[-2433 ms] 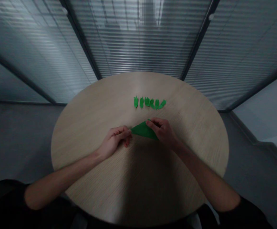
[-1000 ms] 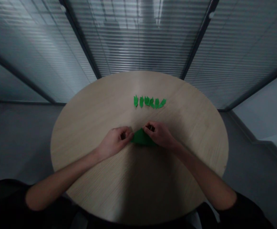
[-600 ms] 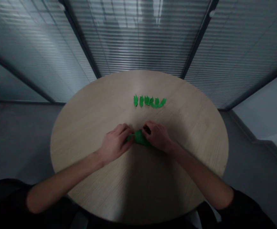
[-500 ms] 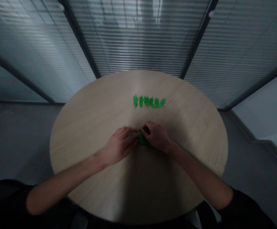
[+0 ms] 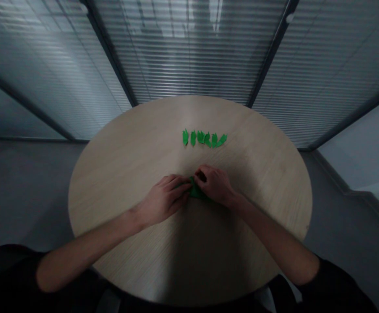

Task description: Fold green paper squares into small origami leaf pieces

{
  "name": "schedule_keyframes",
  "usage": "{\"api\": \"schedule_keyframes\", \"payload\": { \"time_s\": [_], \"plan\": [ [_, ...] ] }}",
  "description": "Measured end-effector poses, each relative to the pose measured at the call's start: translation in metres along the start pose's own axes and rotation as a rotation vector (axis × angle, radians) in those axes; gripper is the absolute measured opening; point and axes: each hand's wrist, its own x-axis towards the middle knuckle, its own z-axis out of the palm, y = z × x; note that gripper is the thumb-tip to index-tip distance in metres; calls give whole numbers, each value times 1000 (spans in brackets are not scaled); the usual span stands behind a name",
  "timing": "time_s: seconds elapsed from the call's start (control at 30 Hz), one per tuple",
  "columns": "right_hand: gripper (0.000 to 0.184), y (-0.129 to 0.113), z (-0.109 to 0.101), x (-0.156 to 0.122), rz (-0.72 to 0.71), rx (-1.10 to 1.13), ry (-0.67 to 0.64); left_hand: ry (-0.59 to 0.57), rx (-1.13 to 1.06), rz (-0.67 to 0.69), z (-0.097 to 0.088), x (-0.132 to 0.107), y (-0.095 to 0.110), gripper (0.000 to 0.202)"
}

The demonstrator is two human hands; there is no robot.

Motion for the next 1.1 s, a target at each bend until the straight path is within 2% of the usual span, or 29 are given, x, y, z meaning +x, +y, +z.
{"api": "schedule_keyframes", "payload": {
  "time_s": [1.1],
  "plan": [
    [11,-4,0,-1,14,-14,2,-5,-13,7,-2,0,0,32]
  ]
}}
